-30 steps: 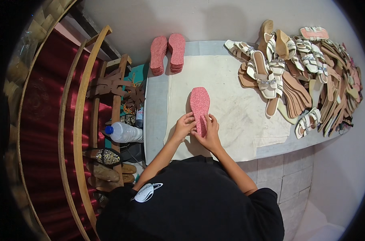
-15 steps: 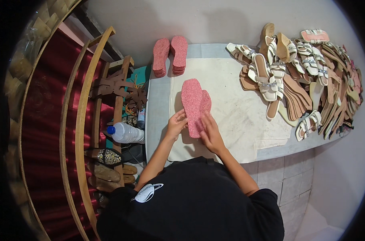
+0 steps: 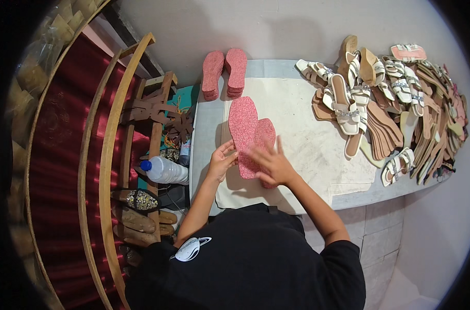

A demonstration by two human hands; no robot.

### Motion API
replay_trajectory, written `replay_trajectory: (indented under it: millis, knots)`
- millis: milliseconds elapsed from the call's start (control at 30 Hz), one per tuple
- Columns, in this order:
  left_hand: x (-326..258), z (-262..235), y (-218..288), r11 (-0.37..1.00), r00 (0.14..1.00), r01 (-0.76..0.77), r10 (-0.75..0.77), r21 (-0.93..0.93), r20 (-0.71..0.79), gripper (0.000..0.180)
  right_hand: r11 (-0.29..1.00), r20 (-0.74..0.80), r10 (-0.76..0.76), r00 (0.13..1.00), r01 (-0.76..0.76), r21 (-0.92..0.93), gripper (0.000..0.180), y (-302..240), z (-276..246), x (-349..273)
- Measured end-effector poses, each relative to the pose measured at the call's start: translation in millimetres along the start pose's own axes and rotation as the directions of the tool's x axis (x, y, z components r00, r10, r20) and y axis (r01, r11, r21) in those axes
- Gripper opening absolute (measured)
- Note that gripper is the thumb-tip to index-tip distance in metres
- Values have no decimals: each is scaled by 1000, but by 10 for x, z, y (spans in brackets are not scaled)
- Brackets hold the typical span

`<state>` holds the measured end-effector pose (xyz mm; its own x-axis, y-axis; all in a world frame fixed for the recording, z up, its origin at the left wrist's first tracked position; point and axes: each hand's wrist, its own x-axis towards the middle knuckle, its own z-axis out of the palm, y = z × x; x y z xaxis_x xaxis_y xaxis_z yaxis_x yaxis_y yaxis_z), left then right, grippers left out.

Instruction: Organizing and inspecting shoe insoles and sandals on a worktable.

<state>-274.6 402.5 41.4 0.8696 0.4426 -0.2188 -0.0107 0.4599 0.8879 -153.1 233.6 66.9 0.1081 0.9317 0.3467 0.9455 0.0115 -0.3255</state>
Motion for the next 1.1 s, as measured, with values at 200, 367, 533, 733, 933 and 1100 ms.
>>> replay_trajectory:
  millis: [200,367,533,733,933,1100]
  knots:
    - [-26,-8,-29,998,998,-60,60,-16,31,46,968,200,-236,951,248,-33,60,313,10,211]
    - [-119,-16,-32,993,997,-52,45,107,68,46,960,164,-225,960,247,-131,59,566,-113,534]
    - [-154,-80,21,978,994,-80,63,190,95,46,941,211,-274,938,306,-142,54,768,-185,836]
    - [-149,-116,56,990,995,-72,63,122,79,46,945,94,-123,988,146,-294,47,957,-136,1126]
    - [-85,-222,80,996,998,-50,54,78,-43,46,954,-310,293,904,-299,29,47,823,119,1289]
    - [68,-407,205,991,976,-129,135,44,-172,45,877,-314,358,879,-201,435,43,427,386,1101]
